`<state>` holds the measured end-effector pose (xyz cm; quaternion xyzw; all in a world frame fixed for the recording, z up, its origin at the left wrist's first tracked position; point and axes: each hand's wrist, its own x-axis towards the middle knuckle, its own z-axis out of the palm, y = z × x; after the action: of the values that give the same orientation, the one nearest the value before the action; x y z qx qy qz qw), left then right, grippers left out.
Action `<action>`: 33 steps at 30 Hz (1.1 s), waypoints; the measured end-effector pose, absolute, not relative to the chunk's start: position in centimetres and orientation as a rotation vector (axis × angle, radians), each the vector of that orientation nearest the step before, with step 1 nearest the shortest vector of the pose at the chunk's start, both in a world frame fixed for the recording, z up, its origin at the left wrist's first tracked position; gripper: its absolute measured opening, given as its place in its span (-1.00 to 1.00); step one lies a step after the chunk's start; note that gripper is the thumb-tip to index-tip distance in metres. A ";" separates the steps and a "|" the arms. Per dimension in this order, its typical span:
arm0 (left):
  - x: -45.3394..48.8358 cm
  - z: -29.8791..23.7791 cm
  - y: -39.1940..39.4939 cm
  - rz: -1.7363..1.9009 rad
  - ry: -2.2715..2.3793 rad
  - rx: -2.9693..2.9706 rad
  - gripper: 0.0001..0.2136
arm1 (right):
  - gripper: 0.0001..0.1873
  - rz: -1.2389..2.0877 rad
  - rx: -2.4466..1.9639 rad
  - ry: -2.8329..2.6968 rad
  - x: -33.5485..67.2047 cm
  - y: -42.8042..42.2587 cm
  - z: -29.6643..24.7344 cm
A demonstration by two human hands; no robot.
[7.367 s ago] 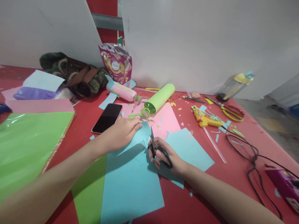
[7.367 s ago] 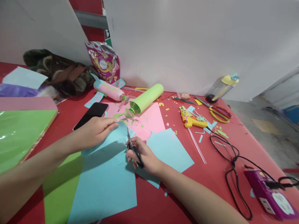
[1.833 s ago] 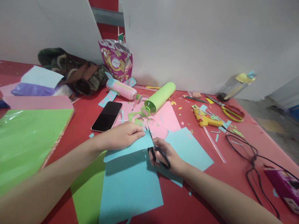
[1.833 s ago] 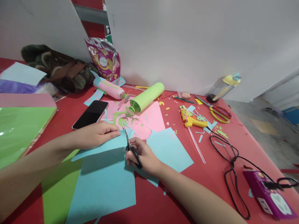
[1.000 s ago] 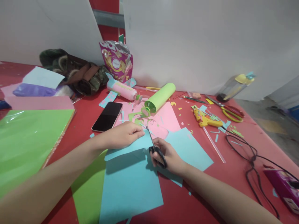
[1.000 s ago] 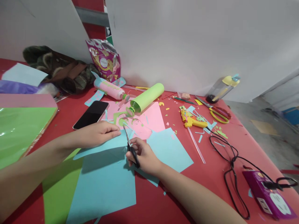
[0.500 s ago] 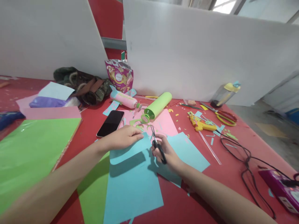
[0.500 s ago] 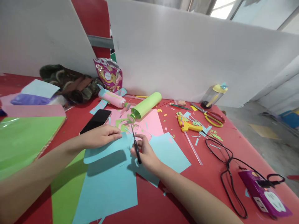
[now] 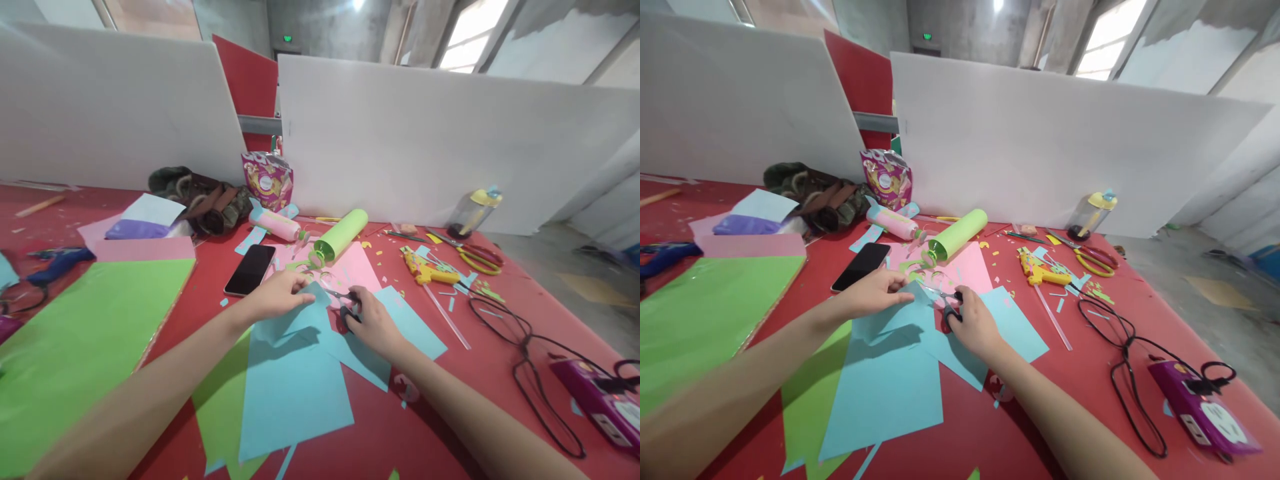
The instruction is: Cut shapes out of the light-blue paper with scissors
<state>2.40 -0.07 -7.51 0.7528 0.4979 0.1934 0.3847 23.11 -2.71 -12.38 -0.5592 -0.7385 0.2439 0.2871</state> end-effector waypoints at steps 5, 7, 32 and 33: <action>2.3 -8.1 -0.7 0.654 1.332 1.797 -0.78 | -0.68 0.650 -1.508 -1.853 23.3 -3.2 -12.0; 2.3 -8.6 -1.3 0.724 1.364 1.744 -0.76 | -0.71 0.679 -1.511 -1.787 23.3 -3.5 -11.8; 0.0 -11.5 -2.7 1.214 1.545 1.341 -0.66 | -0.57 0.934 -1.279 -1.127 23.7 -4.6 -11.1; -0.4 -11.5 -2.5 1.227 1.566 1.322 -0.66 | -0.56 0.927 -1.281 -1.113 24.0 -4.4 -11.0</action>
<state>-0.43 -2.50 -11.46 0.5148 0.6097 0.4776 0.3676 23.97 -4.40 -11.05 -0.5454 -0.4737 0.3944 0.5679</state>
